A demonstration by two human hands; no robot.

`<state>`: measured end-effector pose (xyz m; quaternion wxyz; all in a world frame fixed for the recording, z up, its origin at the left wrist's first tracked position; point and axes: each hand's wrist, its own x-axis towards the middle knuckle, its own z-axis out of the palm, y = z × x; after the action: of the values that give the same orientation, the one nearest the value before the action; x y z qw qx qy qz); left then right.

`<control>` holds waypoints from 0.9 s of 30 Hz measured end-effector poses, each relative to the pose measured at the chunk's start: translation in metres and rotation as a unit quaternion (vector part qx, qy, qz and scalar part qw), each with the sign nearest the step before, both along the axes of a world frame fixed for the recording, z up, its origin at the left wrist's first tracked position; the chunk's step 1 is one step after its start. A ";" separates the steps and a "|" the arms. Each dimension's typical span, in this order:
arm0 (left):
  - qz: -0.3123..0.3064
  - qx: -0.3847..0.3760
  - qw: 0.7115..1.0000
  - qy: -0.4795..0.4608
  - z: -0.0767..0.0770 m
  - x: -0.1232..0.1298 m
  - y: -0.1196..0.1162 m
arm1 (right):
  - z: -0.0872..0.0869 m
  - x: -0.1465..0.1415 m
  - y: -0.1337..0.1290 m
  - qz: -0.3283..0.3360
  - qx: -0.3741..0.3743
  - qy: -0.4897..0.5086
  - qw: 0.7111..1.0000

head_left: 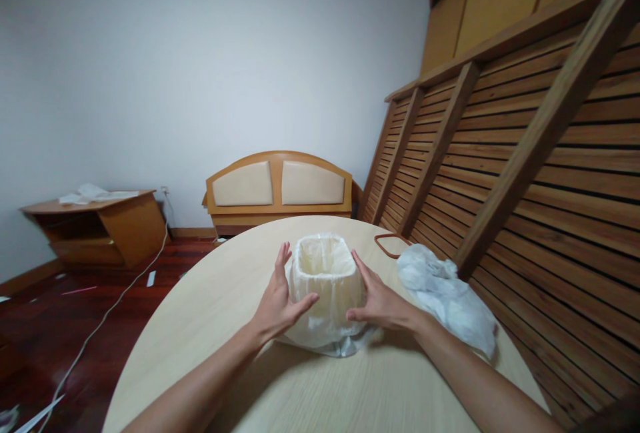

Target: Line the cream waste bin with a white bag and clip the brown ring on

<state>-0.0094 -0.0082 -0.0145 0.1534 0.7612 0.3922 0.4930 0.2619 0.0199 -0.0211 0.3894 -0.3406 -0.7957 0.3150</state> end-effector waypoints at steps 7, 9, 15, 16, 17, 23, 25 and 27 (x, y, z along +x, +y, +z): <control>-0.107 -0.027 0.994 0.022 0.055 -0.005 0.028 | 0.059 -0.010 0.024 0.008 0.055 0.052 0.997; -0.134 -0.042 0.989 0.054 0.064 -0.005 0.035 | 0.070 -0.018 0.034 0.022 0.028 0.046 0.998; -0.159 -0.079 0.982 0.060 0.065 -0.006 0.044 | 0.067 -0.032 0.055 0.048 -0.136 0.080 0.986; -0.161 -0.082 0.982 0.057 0.064 -0.007 0.044 | 0.063 -0.032 0.056 0.048 -0.157 0.088 0.983; -0.162 -0.084 0.982 0.056 0.062 -0.007 0.045 | 0.059 -0.032 0.056 0.048 -0.173 0.098 0.979; -0.162 -0.076 0.981 0.075 0.063 -0.014 0.044 | 0.047 -0.028 0.057 0.119 -0.237 0.107 0.958; -0.135 -0.065 0.987 0.062 0.069 -0.015 0.045 | 0.053 -0.026 0.064 0.072 -0.189 0.090 0.975; -0.077 -0.086 0.992 0.042 0.076 -0.013 0.049 | 0.064 -0.026 0.075 0.000 -0.105 0.073 0.992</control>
<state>-0.0222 0.0407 0.0612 0.2394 0.7933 0.3796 0.4115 0.2356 0.0945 0.0430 0.4086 -0.3554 -0.7275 0.4213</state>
